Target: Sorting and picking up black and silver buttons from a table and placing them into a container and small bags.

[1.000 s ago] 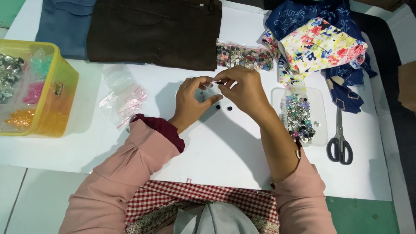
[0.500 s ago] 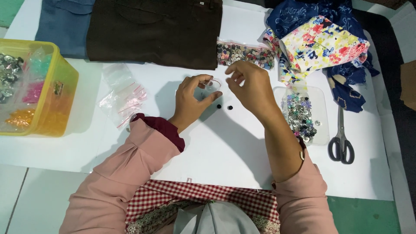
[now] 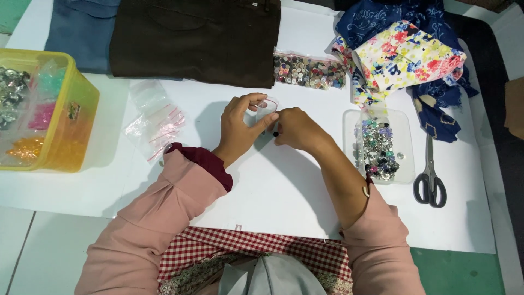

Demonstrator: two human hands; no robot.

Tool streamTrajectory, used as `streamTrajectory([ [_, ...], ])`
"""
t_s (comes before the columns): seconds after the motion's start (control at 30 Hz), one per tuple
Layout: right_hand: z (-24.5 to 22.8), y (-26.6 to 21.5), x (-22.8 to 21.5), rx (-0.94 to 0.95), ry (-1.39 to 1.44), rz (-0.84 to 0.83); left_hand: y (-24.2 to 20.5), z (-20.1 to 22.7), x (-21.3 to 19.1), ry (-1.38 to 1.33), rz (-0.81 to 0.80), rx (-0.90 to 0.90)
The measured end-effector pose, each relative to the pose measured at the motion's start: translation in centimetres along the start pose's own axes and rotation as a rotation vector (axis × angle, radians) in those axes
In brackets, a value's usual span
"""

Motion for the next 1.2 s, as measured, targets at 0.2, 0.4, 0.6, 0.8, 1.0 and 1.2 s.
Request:
streamTrajectory([
  [0.2,0.0,0.5,0.6,-0.040,-0.010,-0.014,0.0,0.0,0.0,0.004,0.023,0.019],
  [0.4,1.2,-0.1,-4.7,-0.170,-0.020,0.385,0.0,0.1,0.0,-0.016,0.018,0.028],
  [0.6,-3.2,-4.4,-9.8,-0.416,0.261,0.854,0.0,0.5,0.1,-0.023,-0.002,0.049],
  [0.8,-4.1,-3.8,-8.5,-0.455,0.291,0.852,0.0,0.9,0.0,-0.020,0.017,0.079],
  [1.0,-6.4,-4.6,-9.0,-0.469,0.178,0.804,0.0,0.0,0.5,0.037,0.024,0.084],
  [1.2,-6.6,-4.8,-9.4,-0.456,0.115,0.734,0.0,-0.2,0.7,0.001,-0.009,0.045],
])
Point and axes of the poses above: each hand's wrist, its own y-axis towards the middle knuckle, its own x-axis out of the palm, z = x × y, the point moved 9 cm from there along y, towards the middle knuckle, and after that the axes turned 14 degrees about -x, right-handed, at the moved point
